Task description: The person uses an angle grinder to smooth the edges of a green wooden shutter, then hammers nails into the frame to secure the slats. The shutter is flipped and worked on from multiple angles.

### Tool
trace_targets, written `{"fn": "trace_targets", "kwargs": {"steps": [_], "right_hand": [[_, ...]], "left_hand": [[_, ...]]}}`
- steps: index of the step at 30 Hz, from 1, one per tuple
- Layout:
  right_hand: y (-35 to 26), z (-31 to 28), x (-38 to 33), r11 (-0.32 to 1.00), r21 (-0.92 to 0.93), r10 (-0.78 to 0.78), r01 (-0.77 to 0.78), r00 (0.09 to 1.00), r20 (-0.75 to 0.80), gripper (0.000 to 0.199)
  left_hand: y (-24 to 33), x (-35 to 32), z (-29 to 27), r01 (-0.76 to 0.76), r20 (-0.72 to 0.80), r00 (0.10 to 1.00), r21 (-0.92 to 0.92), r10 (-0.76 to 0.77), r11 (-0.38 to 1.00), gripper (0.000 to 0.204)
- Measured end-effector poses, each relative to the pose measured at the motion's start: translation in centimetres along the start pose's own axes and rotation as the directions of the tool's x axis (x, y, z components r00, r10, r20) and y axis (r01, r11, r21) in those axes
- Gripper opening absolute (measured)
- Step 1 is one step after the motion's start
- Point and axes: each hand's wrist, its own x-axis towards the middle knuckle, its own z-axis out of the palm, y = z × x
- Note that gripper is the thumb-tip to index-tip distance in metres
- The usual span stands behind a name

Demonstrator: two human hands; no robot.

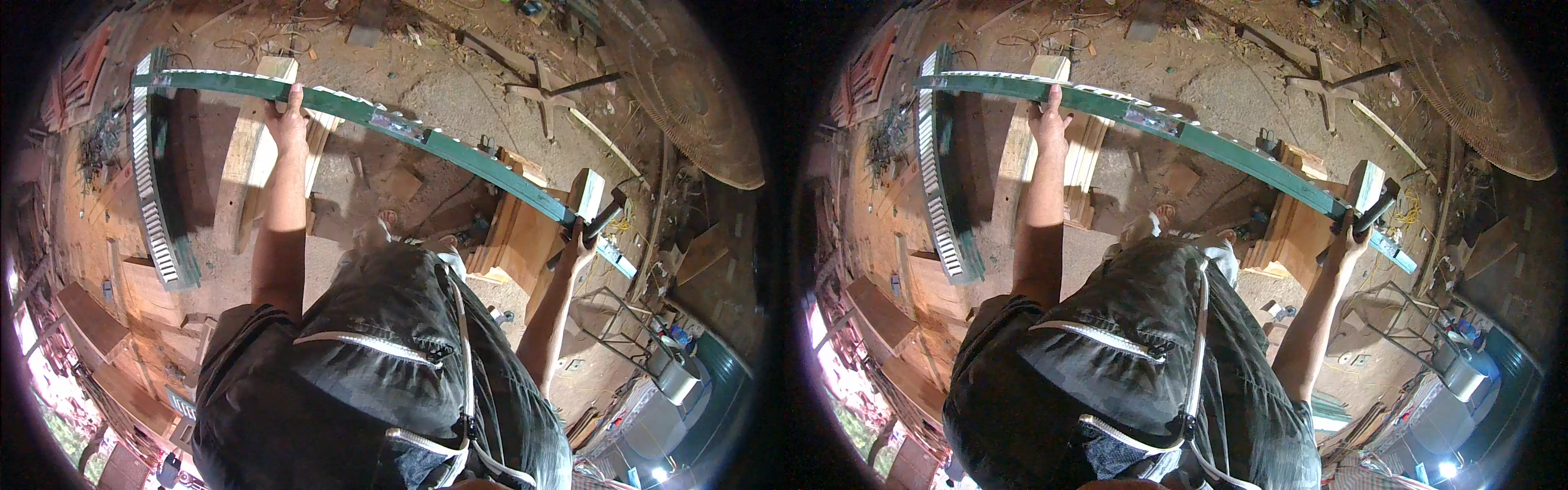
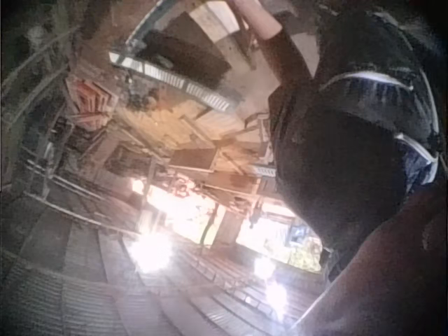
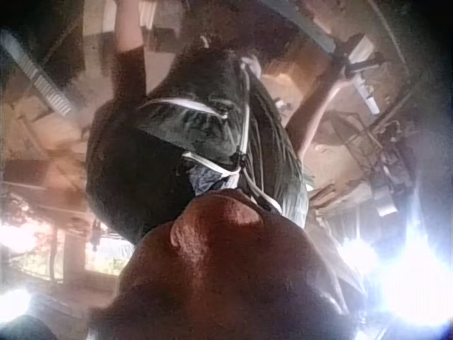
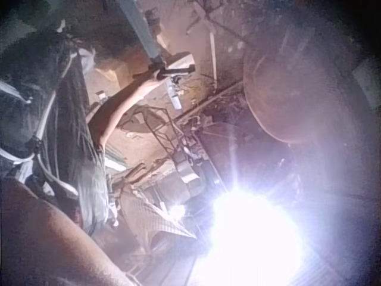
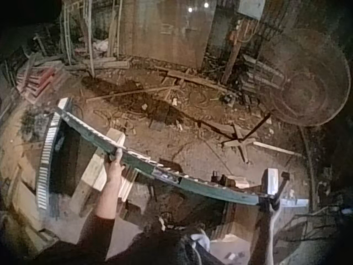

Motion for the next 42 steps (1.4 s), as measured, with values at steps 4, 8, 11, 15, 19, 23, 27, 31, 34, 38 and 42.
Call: {"fn": "trace_targets", "kwargs": {"steps": [4, 8, 11, 15, 19, 23, 27, 31, 34, 38, 42], "right_hand": [[-0.2, 0.3, -0.2, 0.998, 0.040, 0.044, -0.043, 0.999, -0.017, 0.034], [0.9, 0.0, 0.5, 0.999, 0.027, 0.029, -0.029, 1.000, -0.011, 0.036], [1.2, -0.2, 0.6, 0.999, 0.033, 0.023, -0.023, 1.000, -0.017, 0.037], [0.7, 0.0, 0.4, 1.000, 0.021, 0.013, -0.012, 1.000, -0.009, 0.037], [0.8, -0.1, 0.3, 0.999, 0.040, -0.004, 0.004, 1.000, -0.007, 0.040], [0.3, 0.2, 0.0, 0.999, 0.042, 0.003, -0.002, 1.000, -0.028, 0.039], [0.3, 0.2, 0.0, 0.999, 0.050, 0.010, -0.009, 1.000, -0.026, 0.039], [0.6, 0.1, 0.1, 0.999, 0.043, 0.004, -0.003, 1.000, -0.028, 0.038], [0.8, 0.0, 0.4, 1.000, 0.025, 0.007, -0.006, 1.000, -0.025, 0.037], [-0.2, 0.5, -0.3, 0.999, 0.028, 0.017, -0.017, 1.000, -0.022, 0.035], [-0.5, 0.4, -0.3, 0.999, 0.040, 0.004, -0.004, 1.000, -0.020, 0.032]], "left_hand": [[-0.1, -0.1, 0.0, -0.020, 0.013, 1.000, -0.020, 0.020, 1.000, 0.099], [-0.1, 0.1, -0.1, -0.024, 0.047, 0.999, -0.031, 0.025, 0.999, 0.099], [0.4, -0.4, 0.3, -0.022, 0.050, 0.998, -0.026, 0.024, 0.999, 0.100], [0.6, -0.6, 0.2, -0.022, 0.055, 0.998, -0.039, 0.024, 0.999, 0.102], [-0.1, 0.0, -0.1, -0.043, 0.052, 0.998, -0.028, 0.045, 0.999, 0.103], [-0.2, -0.3, 0.6, -0.079, -0.035, 0.997, -0.135, 0.075, 0.988, 0.084], [-0.6, 0.5, -0.1, -0.094, 0.059, 0.993, -0.074, 0.099, 0.993, 0.098], [-2.0, 2.0, -0.8, -0.119, 0.104, 0.987, -0.052, 0.124, 0.992, 0.107], [-1.9, 1.8, -0.6, -0.105, 0.099, 0.989, -0.060, 0.111, 0.993, 0.106], [-1.5, 1.6, -1.0, -0.075, 0.089, 0.993, -0.024, 0.077, 0.997, 0.105], [0.5, -0.6, 0.2, -0.014, 0.076, 0.997, -0.037, 0.017, 0.999, 0.105]]}}
